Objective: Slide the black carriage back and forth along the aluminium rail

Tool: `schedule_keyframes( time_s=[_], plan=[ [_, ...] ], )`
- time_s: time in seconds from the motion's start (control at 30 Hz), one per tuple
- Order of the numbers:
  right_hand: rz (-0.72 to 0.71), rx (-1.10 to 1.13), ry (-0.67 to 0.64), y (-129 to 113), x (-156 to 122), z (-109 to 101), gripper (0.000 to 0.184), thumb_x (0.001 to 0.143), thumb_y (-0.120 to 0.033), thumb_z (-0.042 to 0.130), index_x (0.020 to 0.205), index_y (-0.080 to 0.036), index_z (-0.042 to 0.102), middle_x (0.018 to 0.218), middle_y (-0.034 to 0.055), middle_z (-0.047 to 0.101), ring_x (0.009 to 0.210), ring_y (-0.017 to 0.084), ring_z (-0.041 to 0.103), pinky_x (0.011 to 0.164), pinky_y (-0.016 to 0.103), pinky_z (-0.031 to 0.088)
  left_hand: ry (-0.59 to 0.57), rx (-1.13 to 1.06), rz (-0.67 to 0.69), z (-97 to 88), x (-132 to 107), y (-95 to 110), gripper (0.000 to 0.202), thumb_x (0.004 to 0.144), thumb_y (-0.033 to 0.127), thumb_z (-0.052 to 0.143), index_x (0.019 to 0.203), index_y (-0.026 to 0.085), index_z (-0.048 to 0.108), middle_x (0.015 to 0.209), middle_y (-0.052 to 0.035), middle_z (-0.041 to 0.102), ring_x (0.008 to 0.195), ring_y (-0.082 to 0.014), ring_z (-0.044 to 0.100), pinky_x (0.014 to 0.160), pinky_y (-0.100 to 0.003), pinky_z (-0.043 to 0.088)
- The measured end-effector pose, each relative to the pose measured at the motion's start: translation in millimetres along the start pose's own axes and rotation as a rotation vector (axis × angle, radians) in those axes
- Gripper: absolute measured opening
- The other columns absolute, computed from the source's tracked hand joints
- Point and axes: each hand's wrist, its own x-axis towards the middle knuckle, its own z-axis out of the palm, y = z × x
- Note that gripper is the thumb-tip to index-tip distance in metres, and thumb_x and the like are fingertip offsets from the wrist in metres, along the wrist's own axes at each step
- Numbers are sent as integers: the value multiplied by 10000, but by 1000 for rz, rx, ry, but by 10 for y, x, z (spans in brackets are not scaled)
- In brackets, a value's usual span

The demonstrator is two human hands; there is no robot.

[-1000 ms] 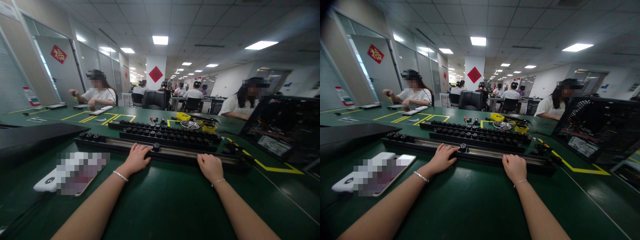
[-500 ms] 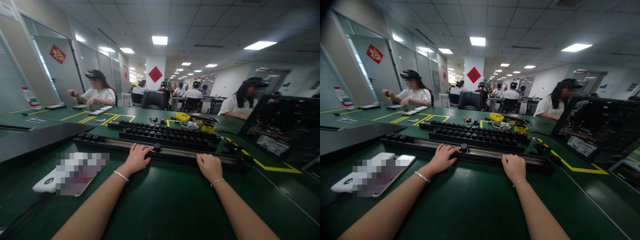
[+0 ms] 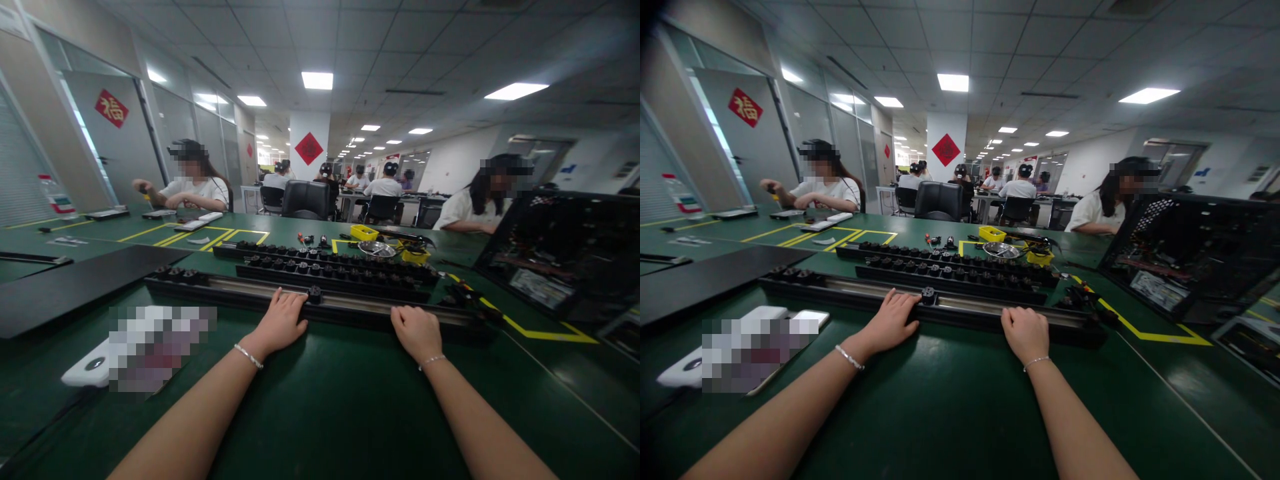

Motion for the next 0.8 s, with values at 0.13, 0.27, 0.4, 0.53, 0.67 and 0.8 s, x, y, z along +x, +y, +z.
schedule_keyframes(
  time_s=[0.13,0.27,0.4,0.53,0.67,0.8],
  plan=[
    [3,1,-4,-2,-1,-11,447,905,-353,286,620,-197,594,693,38,618,713,165,520,671,311,274,6,-26,-2,12,13,-21,495,779,316,515,1253,185,453,1173,-70,576,1141,-220,469,1110,-446,157],
    [5,6,-3,0,-2,-1,451,903,-357,285,617,-199,595,686,37,616,710,165,521,672,312,276,2,-51,-6,12,18,-47,475,793,320,499,1253,210,450,1170,-54,582,1140,-209,479,1111,-446,155],
    [6,6,7,-2,-5,4,447,903,-354,289,615,-200,594,679,34,614,705,162,517,674,311,273,4,-62,-13,21,19,-51,469,795,318,494,1251,217,452,1168,-51,585,1142,-204,482,1113,-445,152],
    [4,-6,13,-6,-10,3,437,902,-347,298,619,-199,597,691,34,622,712,160,517,668,306,266,13,-68,-13,29,23,-54,466,791,314,498,1247,223,456,1171,-46,585,1142,-202,482,1113,-444,153],
    [2,-26,13,-6,-9,9,429,902,-343,303,626,-198,598,709,33,632,718,160,522,656,305,256,11,-72,-12,32,22,-56,465,782,305,510,1236,212,465,1173,-47,585,1136,-204,482,1113,-446,157],
    [2,-27,7,-6,-6,8,430,904,-343,297,630,-200,596,719,29,636,727,164,526,664,310,257,15,-76,-14,32,17,-58,465,783,307,509,1237,216,463,1172,-46,583,1131,-206,484,1113,-451,155]
  ],
)
